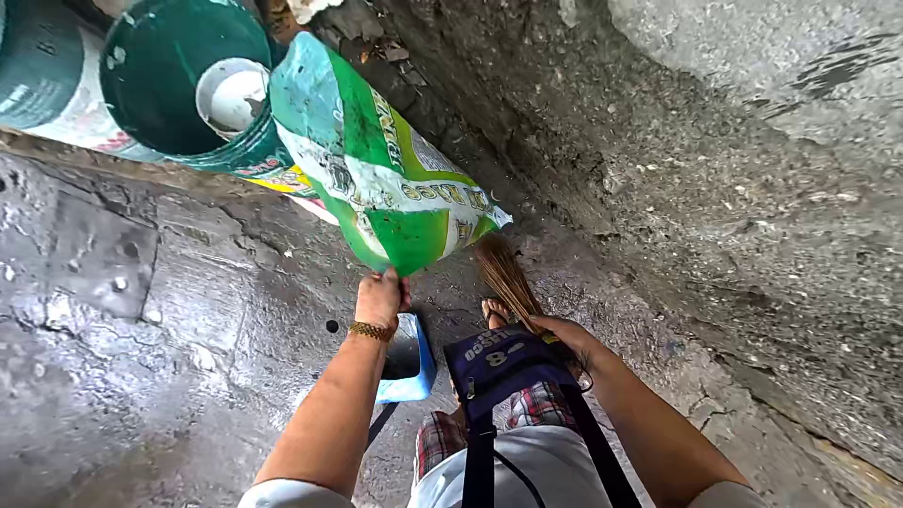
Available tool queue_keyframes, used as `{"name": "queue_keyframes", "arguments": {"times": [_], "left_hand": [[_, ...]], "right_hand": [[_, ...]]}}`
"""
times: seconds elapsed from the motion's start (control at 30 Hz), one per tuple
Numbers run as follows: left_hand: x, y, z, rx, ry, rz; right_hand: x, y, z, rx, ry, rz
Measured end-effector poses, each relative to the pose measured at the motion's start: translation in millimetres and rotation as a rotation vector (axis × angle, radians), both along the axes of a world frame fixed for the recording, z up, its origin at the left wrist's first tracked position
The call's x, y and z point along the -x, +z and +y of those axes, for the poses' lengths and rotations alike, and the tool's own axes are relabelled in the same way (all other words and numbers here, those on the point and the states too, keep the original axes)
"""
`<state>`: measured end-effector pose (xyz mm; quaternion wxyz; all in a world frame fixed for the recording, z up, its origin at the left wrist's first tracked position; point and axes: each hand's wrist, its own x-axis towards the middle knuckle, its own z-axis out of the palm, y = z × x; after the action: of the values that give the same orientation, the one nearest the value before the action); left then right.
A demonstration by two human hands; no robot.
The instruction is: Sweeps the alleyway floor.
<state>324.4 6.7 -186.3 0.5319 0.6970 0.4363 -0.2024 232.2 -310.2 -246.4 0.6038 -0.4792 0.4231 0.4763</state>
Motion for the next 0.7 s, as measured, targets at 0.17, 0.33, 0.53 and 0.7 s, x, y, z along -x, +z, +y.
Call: {"name": "queue_keyframes", "arguments": {"times": [0.17, 0.33, 0.53, 0.7], "left_hand": [[-47.0, 30.3, -17.2, -0.005, -0.002, -0.121], [-69.8, 68.6, -20.6, 0.018, -0.102, -0.235], [-43.7, 103.2, -9.5, -0.005, -0.223, -0.312], [-59.3, 72.3, -10.5, -0.135, -0.252, -0.304]], "right_hand": [[-3.1, -7.2, 3.5, -0.089, 0.011, -0.038], [-1.9, -5.9, 29.4, -0.158, 0.015, -0.093], [-31.9, 1.0, 57.0, -0.113, 0.134, -0.173], [-70.4, -30.3, 78.5, -0.008, 0.315, -0.203]]}}
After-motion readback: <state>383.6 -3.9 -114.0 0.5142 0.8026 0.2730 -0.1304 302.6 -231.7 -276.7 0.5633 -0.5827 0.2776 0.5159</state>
